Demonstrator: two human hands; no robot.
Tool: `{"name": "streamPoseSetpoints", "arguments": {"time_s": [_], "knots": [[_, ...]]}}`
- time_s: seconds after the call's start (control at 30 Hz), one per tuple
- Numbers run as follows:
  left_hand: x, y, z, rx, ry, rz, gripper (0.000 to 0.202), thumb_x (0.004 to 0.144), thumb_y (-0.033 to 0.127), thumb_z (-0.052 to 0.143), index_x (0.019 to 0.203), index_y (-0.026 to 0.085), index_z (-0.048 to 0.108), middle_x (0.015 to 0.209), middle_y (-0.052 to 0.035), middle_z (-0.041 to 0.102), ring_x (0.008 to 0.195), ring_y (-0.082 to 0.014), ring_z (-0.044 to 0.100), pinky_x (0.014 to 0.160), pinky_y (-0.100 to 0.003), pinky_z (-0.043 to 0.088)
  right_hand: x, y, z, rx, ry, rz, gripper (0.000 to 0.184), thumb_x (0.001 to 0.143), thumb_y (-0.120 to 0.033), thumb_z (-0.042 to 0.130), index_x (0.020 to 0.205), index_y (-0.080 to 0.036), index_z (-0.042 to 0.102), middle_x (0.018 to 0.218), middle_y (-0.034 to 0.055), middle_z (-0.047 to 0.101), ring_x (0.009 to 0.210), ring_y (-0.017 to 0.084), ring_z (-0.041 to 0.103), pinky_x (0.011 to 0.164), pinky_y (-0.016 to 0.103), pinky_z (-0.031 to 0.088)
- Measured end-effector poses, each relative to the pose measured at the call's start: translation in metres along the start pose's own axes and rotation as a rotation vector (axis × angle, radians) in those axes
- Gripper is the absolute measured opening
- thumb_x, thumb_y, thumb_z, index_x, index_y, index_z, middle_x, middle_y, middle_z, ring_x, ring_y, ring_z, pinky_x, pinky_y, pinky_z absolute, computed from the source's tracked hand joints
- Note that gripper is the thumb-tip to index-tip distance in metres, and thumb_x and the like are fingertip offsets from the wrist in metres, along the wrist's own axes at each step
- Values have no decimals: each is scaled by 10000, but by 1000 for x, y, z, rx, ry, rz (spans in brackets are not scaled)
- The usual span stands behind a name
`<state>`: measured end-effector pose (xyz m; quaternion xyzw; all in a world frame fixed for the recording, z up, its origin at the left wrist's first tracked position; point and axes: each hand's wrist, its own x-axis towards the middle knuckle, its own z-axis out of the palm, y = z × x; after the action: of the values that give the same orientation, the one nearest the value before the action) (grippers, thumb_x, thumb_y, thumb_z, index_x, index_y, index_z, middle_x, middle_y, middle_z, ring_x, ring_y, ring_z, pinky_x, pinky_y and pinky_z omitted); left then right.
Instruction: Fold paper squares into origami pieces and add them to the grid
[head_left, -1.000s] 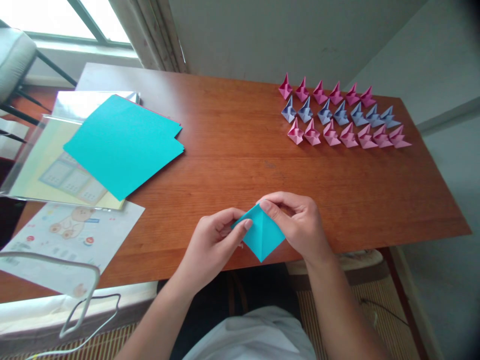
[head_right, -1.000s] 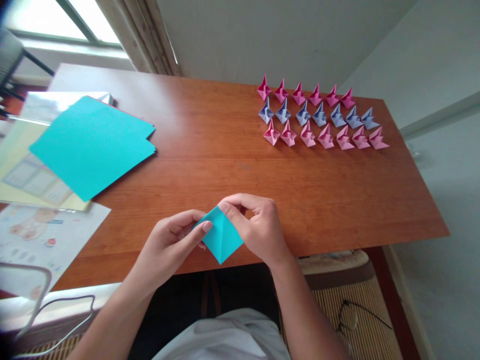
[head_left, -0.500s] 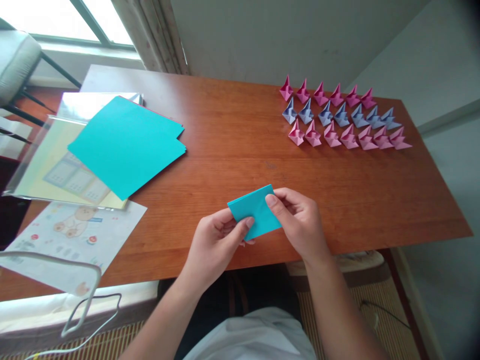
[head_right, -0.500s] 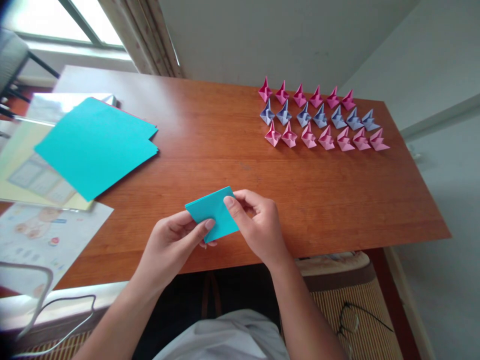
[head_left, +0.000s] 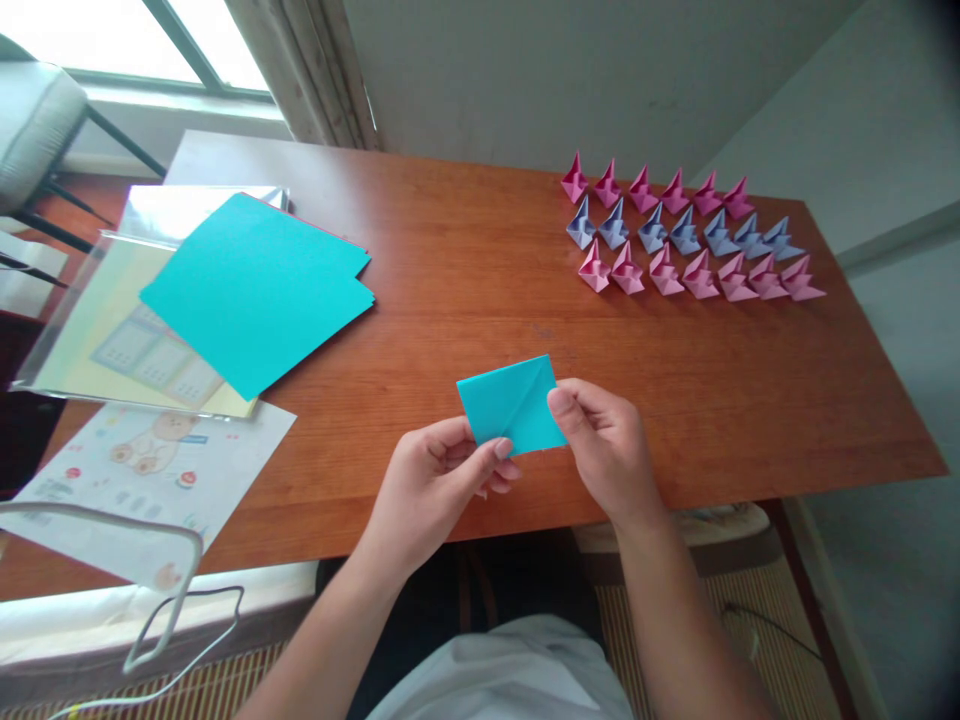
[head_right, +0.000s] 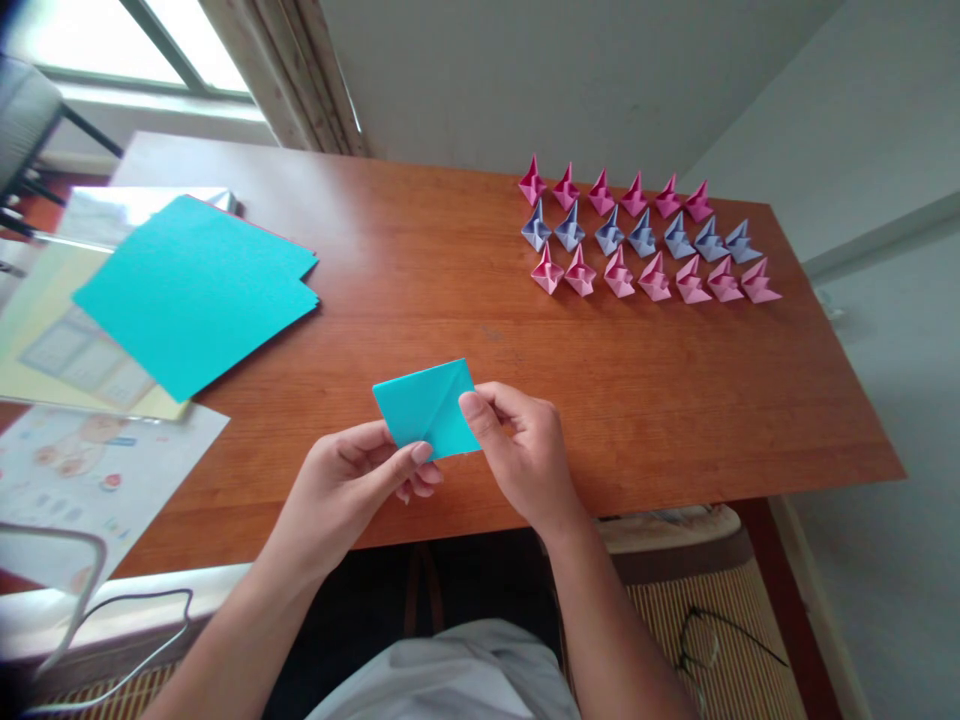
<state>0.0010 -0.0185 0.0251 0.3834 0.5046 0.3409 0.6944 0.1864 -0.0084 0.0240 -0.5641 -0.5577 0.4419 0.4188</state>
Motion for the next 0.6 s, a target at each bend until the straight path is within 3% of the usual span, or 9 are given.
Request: {"name": "streamPoseSetpoints", "arguments": {"time_s": [0.3, 0.6], "knots": [[0, 0, 2, -97, -32, -27, 248, 867, 376, 768, 816, 136, 735, 728, -66, 789, 597, -134, 707, 528, -191, 504, -4, 5, 0, 51, 80, 38, 363, 936, -528, 655, 752, -218, 699, 568, -30, 600, 497, 113, 566, 466, 220, 448], [1, -3, 5, -46, -3, 35, 200, 881, 332, 763, 835, 137, 749, 724, -44, 779, 627, -117, 699, 555, -173, 504, -7, -2, 4, -301, 241, -143, 254, 955, -389, 665, 770, -219, 705, 571, -28, 611, 498, 113, 549, 530, 257, 431]]}}
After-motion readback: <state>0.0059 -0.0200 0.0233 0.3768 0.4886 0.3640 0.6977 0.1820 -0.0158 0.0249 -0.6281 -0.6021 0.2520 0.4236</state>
